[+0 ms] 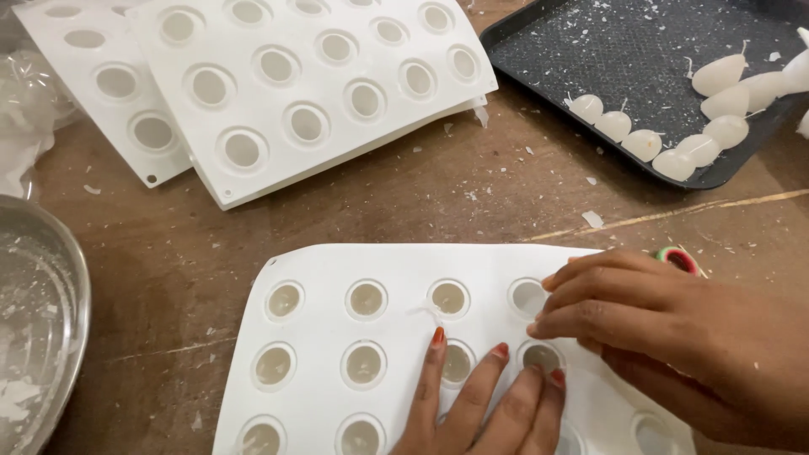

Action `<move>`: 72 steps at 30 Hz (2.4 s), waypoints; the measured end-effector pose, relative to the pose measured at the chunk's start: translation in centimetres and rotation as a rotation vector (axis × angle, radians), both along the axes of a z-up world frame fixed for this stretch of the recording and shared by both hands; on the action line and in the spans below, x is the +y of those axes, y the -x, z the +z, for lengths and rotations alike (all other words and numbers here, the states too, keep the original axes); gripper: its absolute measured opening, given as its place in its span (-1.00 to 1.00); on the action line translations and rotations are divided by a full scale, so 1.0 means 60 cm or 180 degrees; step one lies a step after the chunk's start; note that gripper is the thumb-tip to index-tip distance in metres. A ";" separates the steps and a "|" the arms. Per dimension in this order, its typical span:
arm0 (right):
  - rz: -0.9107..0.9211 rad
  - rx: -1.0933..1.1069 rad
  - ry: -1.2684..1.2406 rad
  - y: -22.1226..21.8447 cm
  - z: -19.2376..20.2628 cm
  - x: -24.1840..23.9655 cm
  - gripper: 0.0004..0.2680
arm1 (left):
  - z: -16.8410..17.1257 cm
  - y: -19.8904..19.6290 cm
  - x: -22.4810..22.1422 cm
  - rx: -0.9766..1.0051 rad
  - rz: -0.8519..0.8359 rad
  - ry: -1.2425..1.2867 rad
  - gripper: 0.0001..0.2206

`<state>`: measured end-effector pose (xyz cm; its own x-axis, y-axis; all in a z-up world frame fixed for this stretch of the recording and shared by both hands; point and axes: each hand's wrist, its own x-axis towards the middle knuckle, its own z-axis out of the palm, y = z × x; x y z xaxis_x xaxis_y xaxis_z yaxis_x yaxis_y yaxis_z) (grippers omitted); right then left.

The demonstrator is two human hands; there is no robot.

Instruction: The recorder is removing small egg-shaped wax products from silicone molds using their hands and a toothpick.

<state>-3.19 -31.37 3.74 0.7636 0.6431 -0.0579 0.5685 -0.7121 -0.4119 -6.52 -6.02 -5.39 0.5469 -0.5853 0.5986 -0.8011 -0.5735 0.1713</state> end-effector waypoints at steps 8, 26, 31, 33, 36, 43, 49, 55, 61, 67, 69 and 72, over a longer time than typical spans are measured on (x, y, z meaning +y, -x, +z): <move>0.0992 0.0763 -0.0182 -0.015 0.003 0.001 -0.26 | 0.061 -0.038 0.044 -0.0148 -0.0189 0.0080 -0.75; 0.0401 -0.1550 -0.0639 0.002 -0.043 0.086 -0.76 | 0.091 -0.060 0.080 0.0584 -0.0167 0.0570 -0.71; 0.0018 -0.1478 -0.0461 0.016 -0.059 0.090 -0.67 | 0.067 -0.061 0.084 0.0244 -0.0290 0.0281 -0.71; -0.0056 -0.1515 -0.0391 0.018 -0.073 0.082 -0.66 | 0.065 -0.059 0.084 0.0149 -0.0248 0.0228 -0.71; -0.0228 -0.1607 -0.0385 0.024 -0.091 0.085 -0.65 | 0.064 -0.054 0.080 0.0111 -0.0183 0.0146 -0.73; -0.0337 -0.2075 -0.0892 0.014 -0.085 0.114 -0.84 | 0.066 -0.049 0.077 -0.0092 0.0160 0.0056 -0.77; -0.0228 -0.2480 -0.1125 0.011 -0.105 0.124 -0.82 | 0.037 -0.058 0.075 -0.0922 0.0313 0.0492 -0.78; -0.0309 -0.2496 -0.1307 0.015 -0.115 0.128 -0.82 | 0.023 -0.059 0.090 -0.0604 0.0150 -0.0026 -0.68; -0.0379 -0.2487 -0.1349 0.017 -0.113 0.129 -0.82 | 0.040 -0.053 0.078 -0.0005 0.0174 -0.0289 -0.63; -0.0405 -0.2320 -0.1165 0.022 -0.107 0.120 -0.86 | 0.048 -0.062 0.076 -0.0119 0.0021 -0.0408 -0.64; -0.0483 -0.2262 -0.1110 0.025 -0.115 0.112 -0.86 | 0.050 -0.061 0.075 -0.0283 -0.0024 -0.0319 -0.67; -0.0632 -0.2145 -0.1087 0.026 -0.117 0.107 -0.86 | 0.051 -0.059 0.071 -0.0496 0.0060 -0.0077 -0.72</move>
<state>-4.75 -24.94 -3.29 0.6663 0.3895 0.6358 0.6491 -0.7226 -0.2376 -2.98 -1.79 -2.31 0.4597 -0.5909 0.6629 -0.8059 -0.5911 0.0319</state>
